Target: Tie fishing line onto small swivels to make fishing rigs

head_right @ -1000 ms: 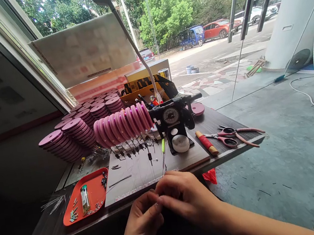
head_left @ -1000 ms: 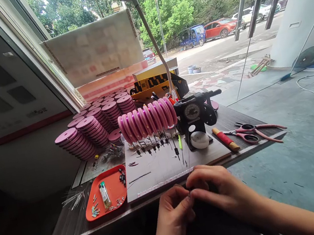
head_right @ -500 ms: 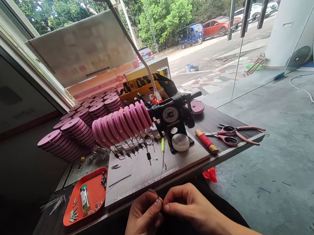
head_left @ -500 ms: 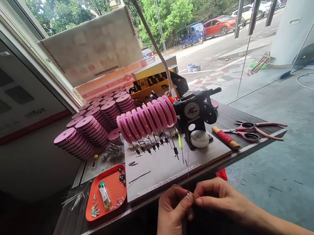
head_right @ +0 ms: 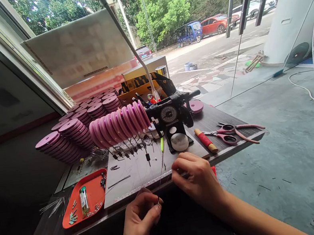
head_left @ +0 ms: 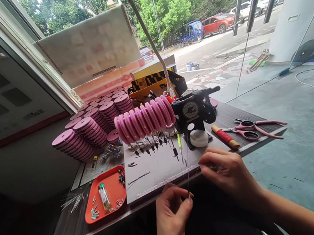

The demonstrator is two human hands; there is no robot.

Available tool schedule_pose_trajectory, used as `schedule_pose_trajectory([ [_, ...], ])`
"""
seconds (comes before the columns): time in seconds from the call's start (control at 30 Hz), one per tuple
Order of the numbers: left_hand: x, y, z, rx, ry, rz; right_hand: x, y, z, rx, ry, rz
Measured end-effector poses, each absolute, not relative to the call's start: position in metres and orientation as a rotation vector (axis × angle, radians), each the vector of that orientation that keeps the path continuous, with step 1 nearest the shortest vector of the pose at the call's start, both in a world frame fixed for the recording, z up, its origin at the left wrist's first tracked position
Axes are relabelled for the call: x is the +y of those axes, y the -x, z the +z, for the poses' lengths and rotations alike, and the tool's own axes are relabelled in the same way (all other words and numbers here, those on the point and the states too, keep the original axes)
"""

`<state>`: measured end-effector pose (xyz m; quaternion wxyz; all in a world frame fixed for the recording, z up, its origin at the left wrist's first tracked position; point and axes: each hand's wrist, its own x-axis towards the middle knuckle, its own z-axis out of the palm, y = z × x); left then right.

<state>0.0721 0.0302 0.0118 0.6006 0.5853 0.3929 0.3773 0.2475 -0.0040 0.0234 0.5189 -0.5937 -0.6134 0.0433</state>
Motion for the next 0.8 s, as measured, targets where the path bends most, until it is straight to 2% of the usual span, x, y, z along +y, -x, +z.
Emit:
schedule_pose_trajectory([
  [0.67, 0.033, -0.083, 0.033, 0.962, -1.22, 0.861, -0.003, -0.246, 0.025, -1.459, 1.443, 0.159],
  [0.8, 0.037, -0.082, 0.037, 0.941, -1.173, 0.773, -0.002, -0.245, 0.025, -1.469, 1.44, 0.149],
])
